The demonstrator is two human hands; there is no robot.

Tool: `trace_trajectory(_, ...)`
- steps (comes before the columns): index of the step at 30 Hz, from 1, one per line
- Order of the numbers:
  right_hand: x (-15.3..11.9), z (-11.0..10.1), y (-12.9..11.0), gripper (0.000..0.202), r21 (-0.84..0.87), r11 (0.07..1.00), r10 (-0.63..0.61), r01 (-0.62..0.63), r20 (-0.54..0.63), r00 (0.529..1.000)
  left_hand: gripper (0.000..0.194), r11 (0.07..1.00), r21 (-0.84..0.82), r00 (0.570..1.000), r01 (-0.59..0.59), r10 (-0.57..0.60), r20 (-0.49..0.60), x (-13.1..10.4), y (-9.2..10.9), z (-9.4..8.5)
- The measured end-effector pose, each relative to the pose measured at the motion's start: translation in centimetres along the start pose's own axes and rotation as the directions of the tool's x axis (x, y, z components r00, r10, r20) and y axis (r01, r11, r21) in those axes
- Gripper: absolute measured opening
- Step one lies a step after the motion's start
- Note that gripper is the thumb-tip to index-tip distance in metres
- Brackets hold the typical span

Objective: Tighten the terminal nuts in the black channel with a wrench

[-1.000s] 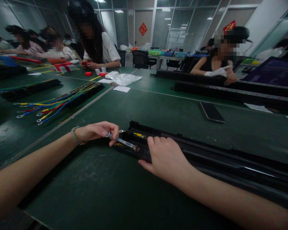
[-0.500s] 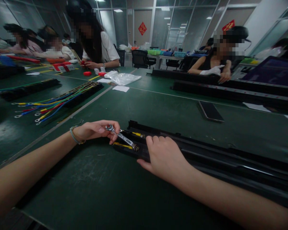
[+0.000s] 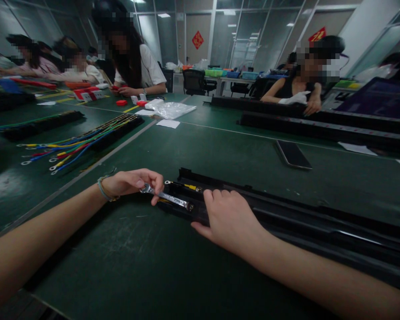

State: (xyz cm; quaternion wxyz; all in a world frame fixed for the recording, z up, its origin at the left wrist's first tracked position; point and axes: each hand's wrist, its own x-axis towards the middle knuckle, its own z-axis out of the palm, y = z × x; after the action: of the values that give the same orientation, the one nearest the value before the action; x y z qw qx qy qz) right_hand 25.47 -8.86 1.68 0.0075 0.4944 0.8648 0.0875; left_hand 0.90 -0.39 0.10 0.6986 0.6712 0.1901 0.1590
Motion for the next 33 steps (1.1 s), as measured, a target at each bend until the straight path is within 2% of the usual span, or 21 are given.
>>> trace_trajectory(9,-0.05,-0.01,0.02,0.046,-0.009,1.000,0.003,-0.003,-0.005,1.000,0.036,0.997,-0.076,0.999,-0.012,0.009,-0.046,-0.24,0.01,0.16)
trace_trajectory(18,0.02,-0.01,-0.01,0.048,0.000,1.000,0.001,-0.001,-0.013,1.000,0.045,0.988,-0.154,0.999,-0.016,0.010,-0.036,0.04,-0.23,0.09)
trace_trajectory(26,0.04,0.10,0.01,0.049,0.001,1.000,0.002,-0.002,-0.028,1.000,0.036,0.995,-0.093,0.999,-0.038,0.037,-0.008,-0.25,-0.37,-0.27)
trace_trajectory(33,0.04,-0.02,0.02,0.048,-0.001,1.000,0.001,-0.001,-0.003,1.000,0.036,0.996,-0.086,1.000,-0.030,0.030,-0.002,-0.26,-0.31,-0.25)
